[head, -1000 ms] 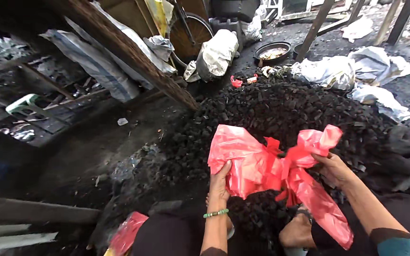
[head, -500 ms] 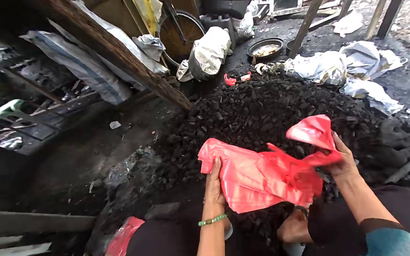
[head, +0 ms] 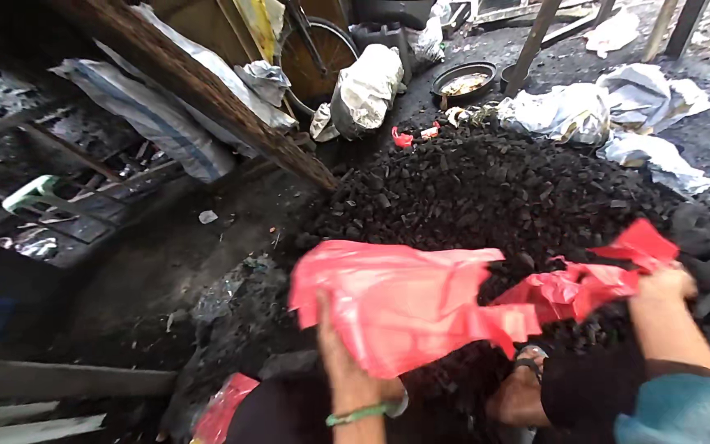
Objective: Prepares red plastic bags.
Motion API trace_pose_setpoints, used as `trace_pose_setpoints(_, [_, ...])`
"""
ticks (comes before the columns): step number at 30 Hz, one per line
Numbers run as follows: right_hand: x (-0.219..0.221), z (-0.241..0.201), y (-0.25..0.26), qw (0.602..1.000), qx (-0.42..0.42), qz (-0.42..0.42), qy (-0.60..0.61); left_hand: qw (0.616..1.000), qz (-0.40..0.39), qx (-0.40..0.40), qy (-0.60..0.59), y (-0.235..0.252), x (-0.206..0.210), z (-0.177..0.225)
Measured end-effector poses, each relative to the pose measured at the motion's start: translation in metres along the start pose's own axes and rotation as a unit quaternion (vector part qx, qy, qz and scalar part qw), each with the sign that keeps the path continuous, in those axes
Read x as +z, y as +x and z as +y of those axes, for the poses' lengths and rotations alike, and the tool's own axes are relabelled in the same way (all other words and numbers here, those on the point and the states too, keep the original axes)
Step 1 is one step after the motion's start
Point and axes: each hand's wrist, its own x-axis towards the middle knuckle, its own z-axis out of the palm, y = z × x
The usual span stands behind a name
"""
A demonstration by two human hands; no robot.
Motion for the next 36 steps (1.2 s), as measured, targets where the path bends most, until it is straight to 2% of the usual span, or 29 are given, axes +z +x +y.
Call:
trace_pose_setpoints(2, [-0.002,-0.011,0.013,0.993,-0.098,-0.053,-0.045,0.998,-0.001,0.062,0.025,0.011,0.001,0.015])
trace_pose_setpoints(4, [0.01,-0.013,-0.014,0.968,-0.151,-0.17,-0.105,0.993,0.003,0.051,0.107,0.005,0.012,-0.005])
trace_pose_setpoints(6, [0.028,-0.01,-0.067,0.906,-0.197,-0.335,-0.166,0.984,-0.026,0.0,0.178,-0.007,0.026,-0.038])
trace_pose_setpoints(9, [0.042,-0.005,-0.152,0.769,-0.224,-0.546,-0.246,0.98,-0.089,-0.075,0.159,-0.024,0.036,-0.074])
trace_pose_setpoints(10, [0.043,-0.004,-0.175,0.729,-0.214,-0.594,-0.265,0.979,-0.097,-0.105,0.145,-0.028,0.037,-0.08])
trace_pose_setpoints(11, [0.044,-0.001,-0.193,0.706,-0.19,-0.625,-0.275,0.977,-0.102,-0.13,0.132,-0.032,0.036,-0.085])
trace_pose_setpoints(12, [0.044,0.004,-0.207,0.7,-0.151,-0.642,-0.273,0.977,-0.101,-0.148,0.119,-0.035,0.033,-0.089])
trace_pose_setpoints(14, [0.042,0.015,-0.223,0.723,-0.085,-0.637,-0.253,0.974,-0.097,-0.175,0.109,-0.037,0.024,-0.093])
trace_pose_setpoints(16, [0.037,0.031,-0.226,0.751,-0.065,-0.62,-0.217,0.971,-0.091,-0.19,0.115,-0.037,0.015,-0.095])
trace_pose_setpoints(19, [0.03,0.039,-0.22,0.755,-0.041,-0.628,-0.184,0.965,-0.095,-0.206,0.134,-0.038,0.01,-0.1])
trace_pose_setpoints(21, [0.027,0.036,-0.214,0.756,-0.048,-0.628,-0.178,0.956,-0.11,-0.216,0.167,-0.036,0.011,-0.098])
trace_pose_setpoints(23, [0.027,0.028,-0.198,0.777,-0.099,-0.587,-0.203,0.953,-0.086,-0.202,0.206,-0.032,0.013,-0.082])
trace_pose_setpoints(24, [0.027,0.025,-0.182,0.803,-0.125,-0.537,-0.226,0.958,-0.058,-0.177,0.218,-0.028,0.01,-0.068])
trace_pose_setpoints(26, [0.018,0.027,-0.128,0.88,-0.139,-0.378,-0.253,0.98,-0.011,-0.079,0.183,-0.016,-0.008,-0.027])
trace_pose_setpoints(28, [0.002,0.035,-0.065,0.965,-0.074,-0.153,-0.201,0.997,-0.042,0.039,0.051,0.004,-0.037,0.015])
trace_pose_setpoints(29, [-0.007,0.038,-0.038,0.985,-0.046,-0.061,-0.153,0.994,-0.065,0.086,0.011,0.014,-0.048,0.032])
trace_pose_setpoints(30, [-0.014,0.037,-0.02,0.992,-0.036,-0.013,-0.119,0.989,-0.069,0.13,0.007,0.023,-0.052,0.044])
trace_pose_setpoints(32, [-0.01,0.026,-0.014,0.991,-0.081,-0.03,-0.098,0.987,-0.035,0.157,-0.004,0.03,-0.037,0.048])
trace_pose_setpoints(34, [0.002,0.014,-0.033,0.975,-0.146,-0.134,-0.099,0.993,-0.037,0.11,0.011,0.019,-0.017,0.03])
trace_pose_setpoints(36, [0.019,0.005,-0.062,0.933,-0.207,-0.258,-0.139,0.997,-0.042,0.044,0.048,0.006,0.001,0.002])
